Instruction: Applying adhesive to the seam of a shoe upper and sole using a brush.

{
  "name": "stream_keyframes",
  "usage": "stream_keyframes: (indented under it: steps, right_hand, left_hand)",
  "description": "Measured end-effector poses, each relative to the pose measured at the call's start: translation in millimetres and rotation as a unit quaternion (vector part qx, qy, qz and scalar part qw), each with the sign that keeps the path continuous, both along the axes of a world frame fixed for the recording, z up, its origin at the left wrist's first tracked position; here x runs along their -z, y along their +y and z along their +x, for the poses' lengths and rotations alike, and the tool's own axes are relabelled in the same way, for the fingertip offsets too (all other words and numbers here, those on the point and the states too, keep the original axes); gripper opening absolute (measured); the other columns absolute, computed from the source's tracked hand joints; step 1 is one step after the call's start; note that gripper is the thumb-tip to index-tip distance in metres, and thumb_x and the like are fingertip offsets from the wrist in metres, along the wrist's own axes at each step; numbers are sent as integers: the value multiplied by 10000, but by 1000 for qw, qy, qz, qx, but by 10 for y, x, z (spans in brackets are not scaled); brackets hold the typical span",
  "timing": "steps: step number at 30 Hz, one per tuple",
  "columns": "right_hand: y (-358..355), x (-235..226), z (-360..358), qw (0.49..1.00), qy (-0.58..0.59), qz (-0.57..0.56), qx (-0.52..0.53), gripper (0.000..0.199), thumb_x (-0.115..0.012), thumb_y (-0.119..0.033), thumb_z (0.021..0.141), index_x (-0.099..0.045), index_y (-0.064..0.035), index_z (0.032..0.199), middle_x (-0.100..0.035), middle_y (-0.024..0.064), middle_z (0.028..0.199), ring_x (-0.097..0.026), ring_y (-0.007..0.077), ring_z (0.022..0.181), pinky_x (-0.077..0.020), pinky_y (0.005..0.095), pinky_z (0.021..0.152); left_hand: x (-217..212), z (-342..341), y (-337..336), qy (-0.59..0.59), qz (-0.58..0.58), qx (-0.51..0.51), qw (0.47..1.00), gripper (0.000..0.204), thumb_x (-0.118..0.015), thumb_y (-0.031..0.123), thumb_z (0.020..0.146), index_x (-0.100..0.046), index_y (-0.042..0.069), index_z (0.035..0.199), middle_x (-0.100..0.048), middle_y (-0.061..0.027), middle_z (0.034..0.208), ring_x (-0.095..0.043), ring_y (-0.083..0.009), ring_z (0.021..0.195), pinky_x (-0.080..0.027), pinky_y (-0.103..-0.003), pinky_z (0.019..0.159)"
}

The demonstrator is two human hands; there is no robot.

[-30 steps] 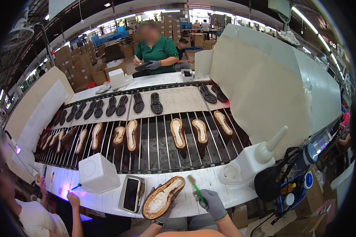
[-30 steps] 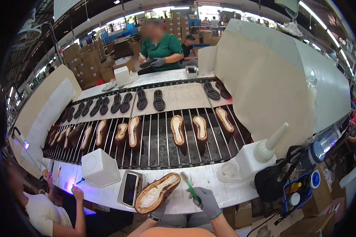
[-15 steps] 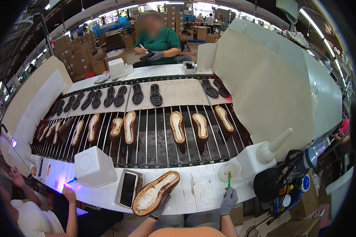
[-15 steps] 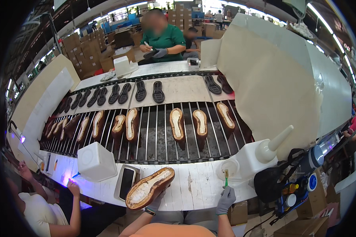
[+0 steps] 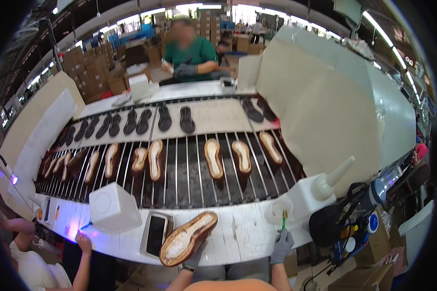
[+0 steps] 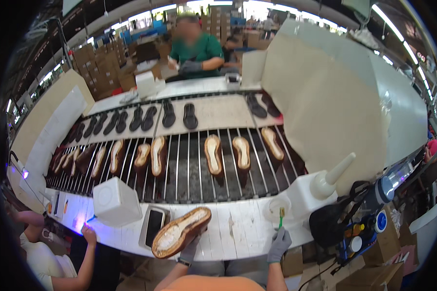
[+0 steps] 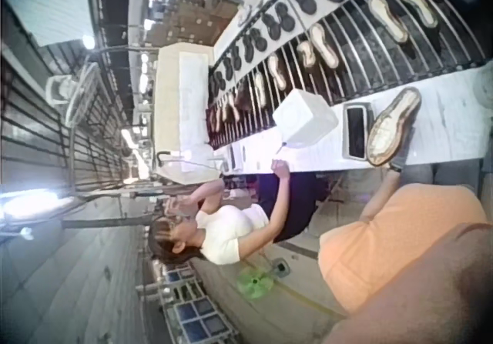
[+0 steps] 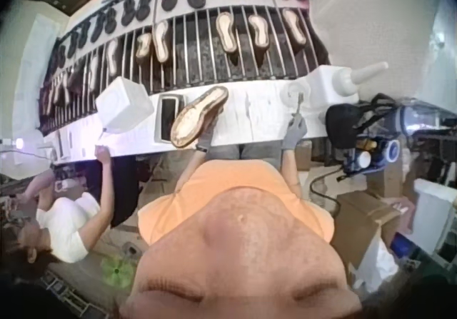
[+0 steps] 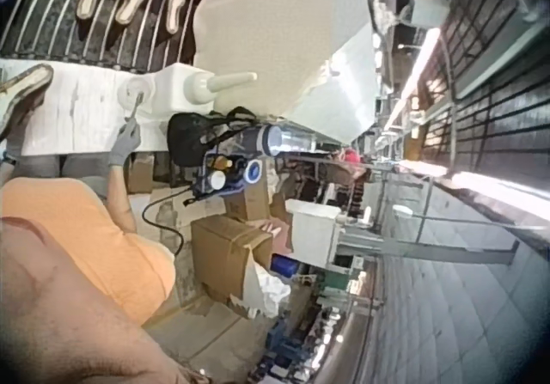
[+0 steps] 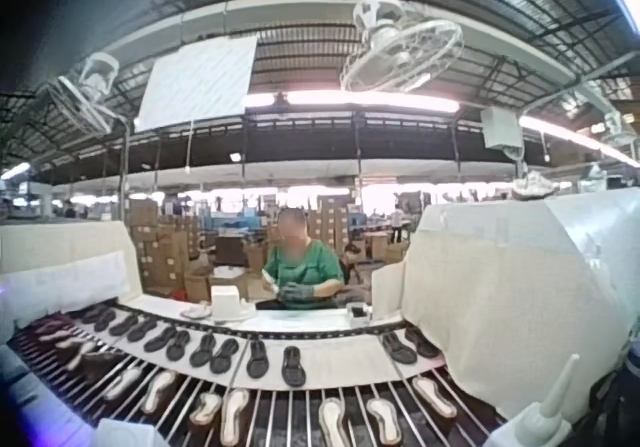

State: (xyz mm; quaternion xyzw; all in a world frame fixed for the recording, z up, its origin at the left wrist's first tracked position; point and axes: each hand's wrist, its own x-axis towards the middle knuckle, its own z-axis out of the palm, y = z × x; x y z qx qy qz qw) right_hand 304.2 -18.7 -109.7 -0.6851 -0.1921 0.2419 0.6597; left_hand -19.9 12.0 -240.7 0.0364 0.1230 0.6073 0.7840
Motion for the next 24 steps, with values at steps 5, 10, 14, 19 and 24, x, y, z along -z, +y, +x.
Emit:
stream_keyframes:
  steps: [5,10,14,19,24]
  right_hand:
    - [-47,121,134,993,-115,-30,-26,241,-565,-149,928,-637,15,767,-451,-26,554,-359,50,480,-269,270,447]
    - [80,-256,38,998,-50,28,-40,222,-556,-163,946,-643,2,825,-454,-39,566,-345,24,466,-243,230,429]
    - [114,-136,27,996,-32,28,-77,206,-550,-155,949,-650,5,867,-512,-21,610,-352,24,475,-255,221,439]
    - [50,151,31,978,-205,2,-50,187,-560,-134,929,-657,17,877,-527,5,607,-434,83,521,-348,270,501]
    - [61,200,18,970,-228,-48,-73,170,-587,-133,904,-658,10,845,-547,66,581,-488,135,524,-388,312,521]
  left_hand:
    - [-336,114,16,510,150,-19,847,565,-448,315,997,-247,91,1475,-301,-124,1512,-381,-291,1335,-364,-483,1088]
    - [-381,111,-87,691,206,-56,691,617,-654,217,896,-369,100,1430,-460,-83,1420,-445,-219,1288,-348,-387,1100]
    - [-518,124,-26,713,201,-109,662,644,-739,307,826,-454,124,1374,-516,-79,1357,-481,-237,1245,-345,-388,1082]
    - [-477,133,-26,719,199,-105,658,650,-747,321,818,-459,135,1370,-518,-80,1355,-483,-243,1241,-355,-392,1071]
    - [-290,94,-65,709,186,-93,674,655,-758,329,807,-468,143,1364,-517,-84,1356,-483,-253,1240,-353,-393,1072]
